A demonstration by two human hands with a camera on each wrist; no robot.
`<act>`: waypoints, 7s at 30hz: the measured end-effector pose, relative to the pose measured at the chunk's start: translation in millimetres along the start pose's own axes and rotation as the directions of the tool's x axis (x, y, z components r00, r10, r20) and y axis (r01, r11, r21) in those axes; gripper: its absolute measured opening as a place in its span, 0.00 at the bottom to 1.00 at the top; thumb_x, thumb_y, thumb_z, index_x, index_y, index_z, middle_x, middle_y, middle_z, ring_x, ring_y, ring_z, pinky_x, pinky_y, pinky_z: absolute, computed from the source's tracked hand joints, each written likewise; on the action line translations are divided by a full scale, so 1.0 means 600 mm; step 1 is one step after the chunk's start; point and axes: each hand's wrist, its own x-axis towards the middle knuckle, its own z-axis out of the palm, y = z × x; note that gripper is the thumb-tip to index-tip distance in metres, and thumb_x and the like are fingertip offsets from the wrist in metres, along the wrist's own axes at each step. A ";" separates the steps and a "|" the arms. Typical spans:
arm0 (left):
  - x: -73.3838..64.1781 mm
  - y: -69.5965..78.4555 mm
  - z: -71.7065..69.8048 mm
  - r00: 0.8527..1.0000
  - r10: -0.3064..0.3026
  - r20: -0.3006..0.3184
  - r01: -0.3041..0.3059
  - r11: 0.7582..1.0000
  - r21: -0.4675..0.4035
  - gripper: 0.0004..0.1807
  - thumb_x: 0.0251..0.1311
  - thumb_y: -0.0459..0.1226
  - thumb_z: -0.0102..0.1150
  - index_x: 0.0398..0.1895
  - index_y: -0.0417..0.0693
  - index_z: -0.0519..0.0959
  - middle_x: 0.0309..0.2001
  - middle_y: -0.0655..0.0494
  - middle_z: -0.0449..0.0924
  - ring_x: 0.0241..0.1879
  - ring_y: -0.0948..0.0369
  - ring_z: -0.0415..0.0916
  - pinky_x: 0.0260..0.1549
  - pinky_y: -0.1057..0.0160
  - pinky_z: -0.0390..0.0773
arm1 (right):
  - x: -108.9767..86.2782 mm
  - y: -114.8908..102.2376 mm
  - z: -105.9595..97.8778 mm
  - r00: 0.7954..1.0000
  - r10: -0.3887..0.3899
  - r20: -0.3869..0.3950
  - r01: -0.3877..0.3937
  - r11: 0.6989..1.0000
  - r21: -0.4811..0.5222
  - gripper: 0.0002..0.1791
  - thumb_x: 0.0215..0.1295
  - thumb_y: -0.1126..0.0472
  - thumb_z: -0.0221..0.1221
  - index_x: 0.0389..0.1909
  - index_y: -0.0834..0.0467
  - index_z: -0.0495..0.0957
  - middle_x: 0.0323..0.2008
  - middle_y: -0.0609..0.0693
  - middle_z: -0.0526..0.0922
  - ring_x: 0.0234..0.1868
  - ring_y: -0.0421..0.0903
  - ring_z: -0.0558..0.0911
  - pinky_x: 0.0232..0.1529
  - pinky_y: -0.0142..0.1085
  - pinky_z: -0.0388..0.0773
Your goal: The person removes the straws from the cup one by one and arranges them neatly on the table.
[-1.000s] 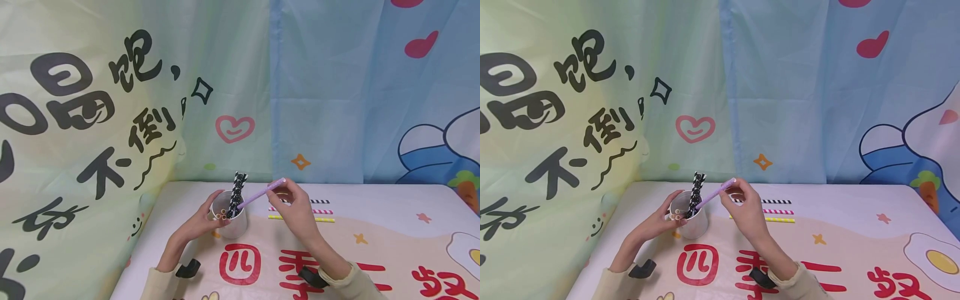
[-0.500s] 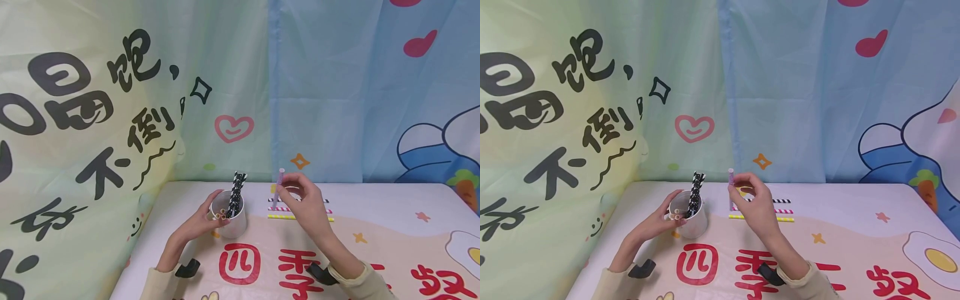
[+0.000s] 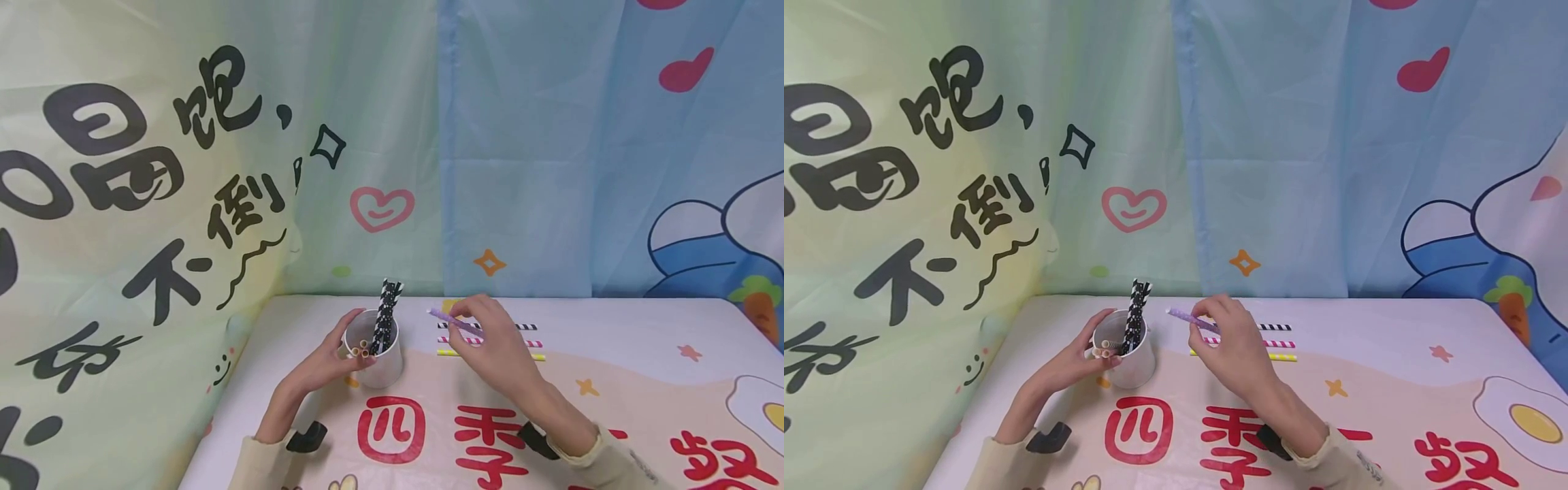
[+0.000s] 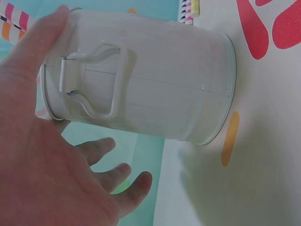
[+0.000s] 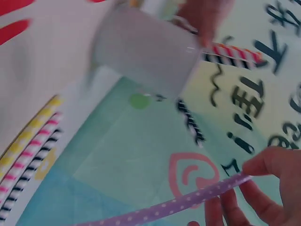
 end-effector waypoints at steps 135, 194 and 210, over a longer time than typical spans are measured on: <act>-0.002 0.003 -0.003 1.000 -0.005 0.004 0.006 1.000 -0.015 0.50 0.55 0.53 0.71 0.76 0.79 0.51 0.78 0.54 0.53 0.78 0.48 0.50 0.70 0.30 0.55 | -0.007 -0.031 0.085 0.943 0.166 0.288 -0.140 0.984 -0.108 0.15 0.61 0.54 0.70 0.49 0.47 0.81 0.49 0.44 0.80 0.52 0.44 0.78 0.53 0.43 0.81; 0.002 -0.005 -0.008 0.997 0.059 0.051 -0.055 0.996 -0.071 0.47 0.60 0.46 0.67 0.78 0.70 0.50 0.76 0.52 0.55 0.74 0.48 0.53 0.68 0.31 0.59 | 0.052 -0.080 0.141 0.918 -0.209 0.337 0.255 0.962 -0.099 0.11 0.62 0.58 0.68 0.44 0.49 0.81 0.52 0.46 0.79 0.54 0.45 0.77 0.57 0.40 0.80; 0.001 -0.003 -0.007 0.998 0.047 0.031 -0.046 0.999 -0.026 0.48 0.57 0.49 0.68 0.78 0.70 0.51 0.76 0.50 0.55 0.76 0.46 0.52 0.69 0.29 0.56 | 0.035 -0.071 0.089 0.986 -0.117 0.117 0.097 0.982 0.164 0.12 0.61 0.64 0.69 0.43 0.49 0.81 0.46 0.40 0.79 0.49 0.38 0.79 0.52 0.38 0.82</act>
